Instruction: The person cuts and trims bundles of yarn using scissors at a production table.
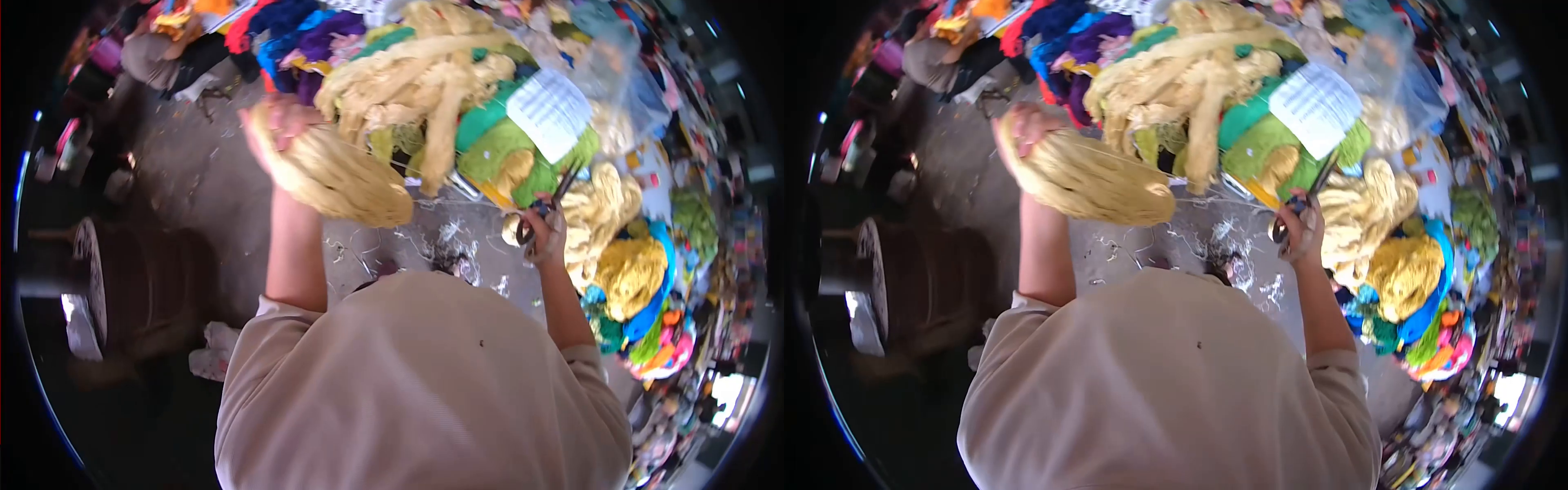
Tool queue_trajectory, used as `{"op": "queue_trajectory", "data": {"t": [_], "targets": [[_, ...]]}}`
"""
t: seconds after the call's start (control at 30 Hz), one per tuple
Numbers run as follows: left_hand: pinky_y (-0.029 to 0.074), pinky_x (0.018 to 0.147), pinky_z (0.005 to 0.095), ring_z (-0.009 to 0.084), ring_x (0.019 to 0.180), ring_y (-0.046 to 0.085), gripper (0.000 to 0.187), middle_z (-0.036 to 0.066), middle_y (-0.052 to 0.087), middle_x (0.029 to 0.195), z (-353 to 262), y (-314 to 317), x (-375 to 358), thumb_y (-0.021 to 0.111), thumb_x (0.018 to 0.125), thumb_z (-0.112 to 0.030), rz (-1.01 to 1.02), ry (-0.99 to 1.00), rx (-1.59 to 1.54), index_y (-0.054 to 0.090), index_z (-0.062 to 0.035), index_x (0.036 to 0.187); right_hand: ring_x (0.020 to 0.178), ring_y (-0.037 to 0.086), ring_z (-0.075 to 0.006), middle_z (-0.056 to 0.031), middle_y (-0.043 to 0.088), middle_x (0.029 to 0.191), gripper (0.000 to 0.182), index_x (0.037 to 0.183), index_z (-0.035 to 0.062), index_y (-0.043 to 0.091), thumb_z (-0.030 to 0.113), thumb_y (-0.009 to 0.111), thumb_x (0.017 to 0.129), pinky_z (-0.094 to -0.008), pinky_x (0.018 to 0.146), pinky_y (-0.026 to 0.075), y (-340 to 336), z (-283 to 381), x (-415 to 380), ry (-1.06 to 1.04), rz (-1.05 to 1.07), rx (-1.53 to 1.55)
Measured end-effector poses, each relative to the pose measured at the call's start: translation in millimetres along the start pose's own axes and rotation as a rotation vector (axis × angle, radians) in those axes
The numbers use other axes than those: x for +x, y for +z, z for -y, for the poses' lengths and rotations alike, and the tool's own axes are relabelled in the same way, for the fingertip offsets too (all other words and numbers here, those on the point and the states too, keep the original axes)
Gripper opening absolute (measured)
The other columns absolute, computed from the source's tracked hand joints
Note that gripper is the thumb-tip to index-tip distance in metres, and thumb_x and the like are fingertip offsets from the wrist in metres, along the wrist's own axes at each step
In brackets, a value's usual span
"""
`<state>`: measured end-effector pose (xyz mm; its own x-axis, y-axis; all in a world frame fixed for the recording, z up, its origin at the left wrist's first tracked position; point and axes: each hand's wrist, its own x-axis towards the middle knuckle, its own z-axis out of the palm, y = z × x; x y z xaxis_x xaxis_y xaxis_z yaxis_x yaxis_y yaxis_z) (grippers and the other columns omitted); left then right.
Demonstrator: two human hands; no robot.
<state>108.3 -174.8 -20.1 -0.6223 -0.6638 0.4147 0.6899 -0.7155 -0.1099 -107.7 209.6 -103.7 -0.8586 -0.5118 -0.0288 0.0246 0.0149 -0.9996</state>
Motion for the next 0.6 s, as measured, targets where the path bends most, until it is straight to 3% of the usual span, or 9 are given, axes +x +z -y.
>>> {"op": "queue_trajectory", "data": {"t": [0.03,0.13,0.23,0.3,0.33,0.4,0.43,0.53,0.6], "targets": [[0.042,0.057,0.0228,0.0055,0.047,0.045,0.044,0.0,0.055,0.072,-12.4,-6.7,-0.3,0.058,0.096,-0.046,-0.001,-0.039,-0.006,0.061,-0.0023,0.099,0.068,0.058,-0.0116,-0.0016,0.058,0.08,0.038,0.122,0.0056,0.056,-0.003,0.065,0.085,-0.0238,0.062,0.046,-4.8,-1.4,-2.3,0.022,-0.063,-0.031],[0.04,0.05,0.0192,0.0056,0.046,0.045,0.045,0.0,0.055,0.07,-15.2,-2.5,2.9,0.056,0.097,-0.044,0.033,0.01,-0.074,0.06,0.0003,0.099,0.067,0.057,-0.0116,-0.0011,0.058,0.081,0.033,0.121,0.0056,0.056,0.001,0.062,0.089,-0.0262,0.061,0.047,-28.6,-5.8,-12.0,0.038,-0.096,-0.139],[0.039,0.048,0.0232,0.006,0.047,0.045,0.055,-0.001,0.054,0.065,-8.2,3.7,-3.7,0.047,0.099,-0.055,0.004,-0.028,0.22,0.061,-0.0015,0.095,0.085,0.065,-0.0205,-0.0075,0.067,0.096,0.031,0.126,0.0047,0.055,0.013,0.054,0.096,-0.0314,0.074,0.052,-54.5,-2.1,-18.2,0.202,0.097,-1.088],[0.043,0.051,0.0241,0.0105,0.053,0.05,0.067,-0.001,0.053,0.064,18.8,4.3,-15.8,0.045,0.094,-0.068,-0.164,0.037,0.479,0.062,-0.0037,0.1,0.102,0.064,-0.0196,-0.0117,0.067,0.113,0.036,0.132,0.0081,0.053,0.007,0.052,0.096,-0.0301,0.081,0.051,-50.9,-25.2,-17.2,0.12,0.125,-1.025],[0.049,0.059,0.0248,0.0137,0.062,0.056,0.069,0.002,0.058,0.075,31.8,11.3,-22.8,0.042,0.095,-0.069,-0.191,-0.175,0.382,0.059,-0.0034,0.111,0.116,0.059,-0.0216,-0.0134,0.061,0.129,0.053,0.14,0.0098,0.046,-0.004,0.057,0.09,-0.0323,0.088,0.05,-36.2,-23.3,-15.0,0.163,0.163,-0.617],[0.043,0.1,0.0392,0.0236,0.114,0.056,0.086,0.011,0.059,0.124,62.9,24.1,-29.0,0.046,0.092,-0.071,0.201,-0.244,1.137,0.045,0.0,0.141,0.12,0.059,-0.0226,-0.013,0.059,0.134,0.054,0.141,0.0098,0.044,0.003,0.061,0.091,-0.0351,0.097,0.048,38.6,33.7,-16.0,0.34,0.06,0.186],[0.031,0.113,0.0426,0.0268,0.134,0.044,0.093,0.015,0.047,0.145,77.0,32.0,-29.0,0.048,0.09,-0.072,0.376,-0.258,1.2,0.039,0.0004,0.148,0.13,0.051,-0.0263,-0.015,0.052,0.141,0.073,0.147,0.0088,0.034,-0.004,0.068,0.083,-0.0389,0.103,0.045,59.5,37.8,-17.2,-0.232,0.354,-0.092],[0.028,0.117,0.0439,0.0341,0.145,0.032,0.096,0.017,0.037,0.155,86.8,37.0,-12.2,0.047,0.086,-0.075,1.038,-0.002,1.832,0.035,-0.0051,0.151,0.134,0.047,-0.0291,-0.0205,0.047,0.146,0.094,0.151,0.007,0.024,-0.002,0.079,0.075,-0.0419,0.112,0.036,142.8,67.7,-3.4,-0.356,0.577,0.453],[0.032,0.115,0.0455,0.0349,0.144,0.033,0.096,0.015,0.038,0.154,89.3,64.1,-14.3,0.048,0.082,-0.075,1.008,0.059,2.031,0.041,-0.0067,0.148,0.133,0.047,-0.0259,-0.0171,0.043,0.147,0.101,0.151,0.0056,0.023,0.004,0.084,0.071,-0.0388,0.111,0.036,173.7,86.9,-10.1,-0.367,0.616,0.458]]}}
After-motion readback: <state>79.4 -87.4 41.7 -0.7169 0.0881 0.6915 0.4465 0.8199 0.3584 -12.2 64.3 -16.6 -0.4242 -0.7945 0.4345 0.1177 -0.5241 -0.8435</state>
